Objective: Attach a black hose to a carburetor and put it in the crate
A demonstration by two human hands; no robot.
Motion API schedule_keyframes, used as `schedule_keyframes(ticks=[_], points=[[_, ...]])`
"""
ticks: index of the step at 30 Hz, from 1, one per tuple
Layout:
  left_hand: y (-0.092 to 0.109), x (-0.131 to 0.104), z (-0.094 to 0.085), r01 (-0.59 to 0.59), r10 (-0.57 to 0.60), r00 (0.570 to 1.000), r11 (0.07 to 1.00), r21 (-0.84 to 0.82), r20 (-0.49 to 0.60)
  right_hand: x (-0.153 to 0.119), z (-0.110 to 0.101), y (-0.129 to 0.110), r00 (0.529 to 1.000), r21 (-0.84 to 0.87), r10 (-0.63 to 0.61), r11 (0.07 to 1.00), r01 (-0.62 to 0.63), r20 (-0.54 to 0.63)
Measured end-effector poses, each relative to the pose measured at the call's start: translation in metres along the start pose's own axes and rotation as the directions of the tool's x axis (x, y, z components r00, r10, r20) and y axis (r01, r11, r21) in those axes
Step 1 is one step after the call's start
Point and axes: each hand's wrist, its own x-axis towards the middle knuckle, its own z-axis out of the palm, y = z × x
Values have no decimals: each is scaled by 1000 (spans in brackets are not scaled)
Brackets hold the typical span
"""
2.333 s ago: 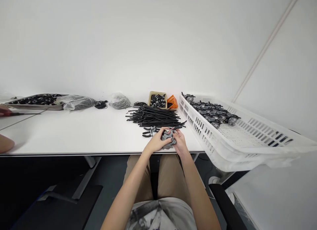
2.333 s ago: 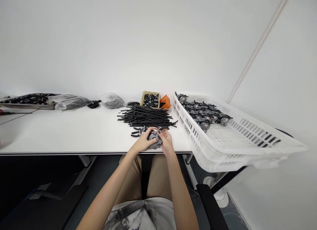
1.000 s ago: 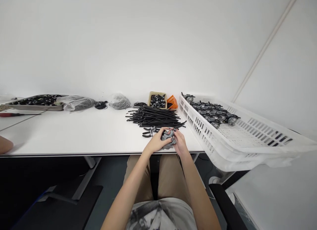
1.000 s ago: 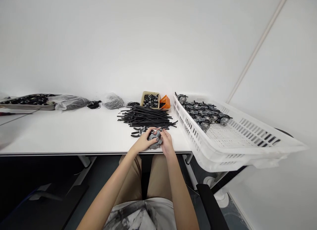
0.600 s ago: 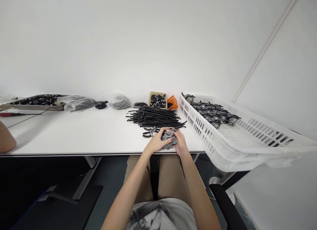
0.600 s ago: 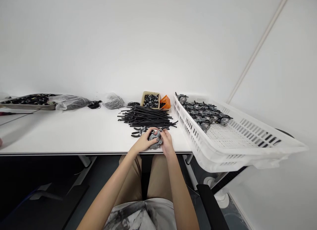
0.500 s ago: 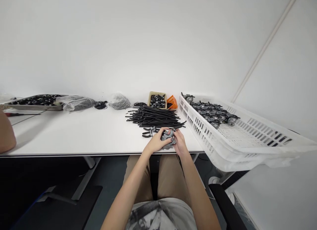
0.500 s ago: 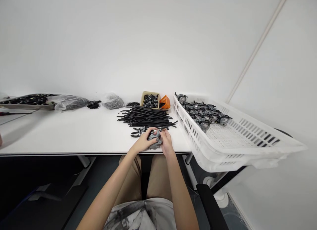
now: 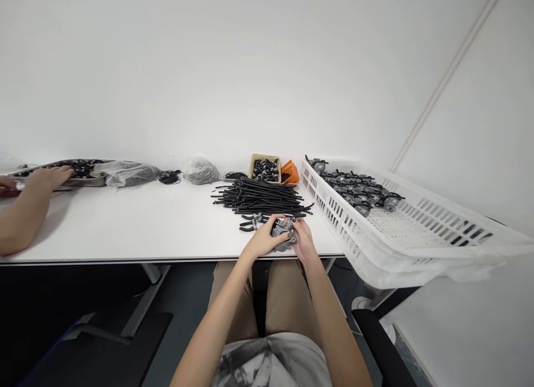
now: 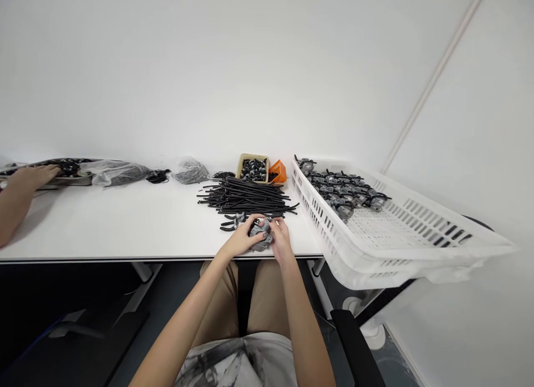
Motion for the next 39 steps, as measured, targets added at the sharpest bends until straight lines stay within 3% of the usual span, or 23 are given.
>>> schedule_keyframes(ticks=[39], points=[[-1,0,0,6,-6,1000,1000,6,-3,1,0,0,999,-9,-7,1000,7,38]])
